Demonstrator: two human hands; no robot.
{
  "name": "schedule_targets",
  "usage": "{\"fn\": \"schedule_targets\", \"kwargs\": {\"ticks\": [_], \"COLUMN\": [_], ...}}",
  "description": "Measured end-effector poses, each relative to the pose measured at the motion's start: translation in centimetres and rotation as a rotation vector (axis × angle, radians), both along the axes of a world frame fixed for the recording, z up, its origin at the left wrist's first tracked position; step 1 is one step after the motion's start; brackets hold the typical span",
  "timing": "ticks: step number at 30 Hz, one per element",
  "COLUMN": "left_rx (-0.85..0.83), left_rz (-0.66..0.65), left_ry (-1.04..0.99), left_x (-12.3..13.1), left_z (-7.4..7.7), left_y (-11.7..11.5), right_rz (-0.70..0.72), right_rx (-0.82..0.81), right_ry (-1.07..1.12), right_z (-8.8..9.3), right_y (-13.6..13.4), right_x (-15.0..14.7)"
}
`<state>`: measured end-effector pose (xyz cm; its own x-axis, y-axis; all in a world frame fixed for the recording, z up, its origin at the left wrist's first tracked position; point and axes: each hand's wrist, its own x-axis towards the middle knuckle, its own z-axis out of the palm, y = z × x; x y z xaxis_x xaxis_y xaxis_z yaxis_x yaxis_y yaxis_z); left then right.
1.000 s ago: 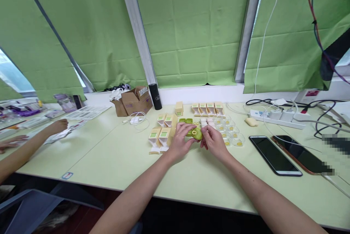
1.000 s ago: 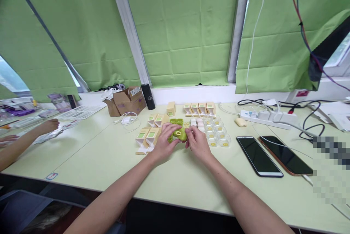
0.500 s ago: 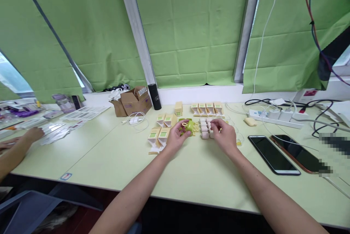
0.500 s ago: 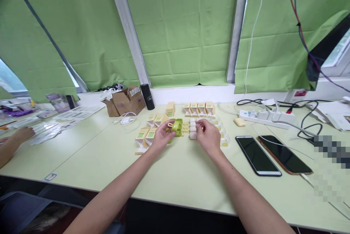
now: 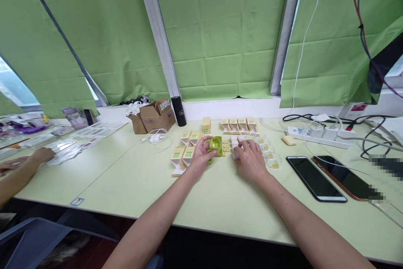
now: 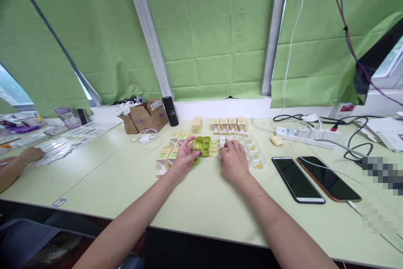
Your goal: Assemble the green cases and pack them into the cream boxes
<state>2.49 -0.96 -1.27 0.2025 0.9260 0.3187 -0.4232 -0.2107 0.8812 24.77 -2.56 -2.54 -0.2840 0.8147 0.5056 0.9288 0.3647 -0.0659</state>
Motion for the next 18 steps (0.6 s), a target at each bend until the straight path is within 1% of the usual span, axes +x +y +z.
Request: {"fn": "schedule_targets", "kwargs": {"ticks": [7,12,15,18], "left_rx": [0.012,0.032,0.045,0.065], "left_rz": [0.005,0.009,0.024,0.034], "left_ry": [0.045,0.073,0.084,0.108], "left_x": [0.0,0.0,-0.1,-0.2], "left_z": [0.1,0.0,-0.1,-0.1], "left_y": [-0.2,-0.1,-0.1,-0.1], "right_rz": [0.021,0.043,0.038,0.088], "right_rx": [0.036,0.062,0.077,0.079], "right_ry": [-0.014,0.039,0.204,0.520], "right_z": [-0.5,-0.3,0.1,0.8], "right_y": [0.4,0.2,-0.1,-0.3], "right_x": [0.0,-0.1,-0.1,-0.3]}}
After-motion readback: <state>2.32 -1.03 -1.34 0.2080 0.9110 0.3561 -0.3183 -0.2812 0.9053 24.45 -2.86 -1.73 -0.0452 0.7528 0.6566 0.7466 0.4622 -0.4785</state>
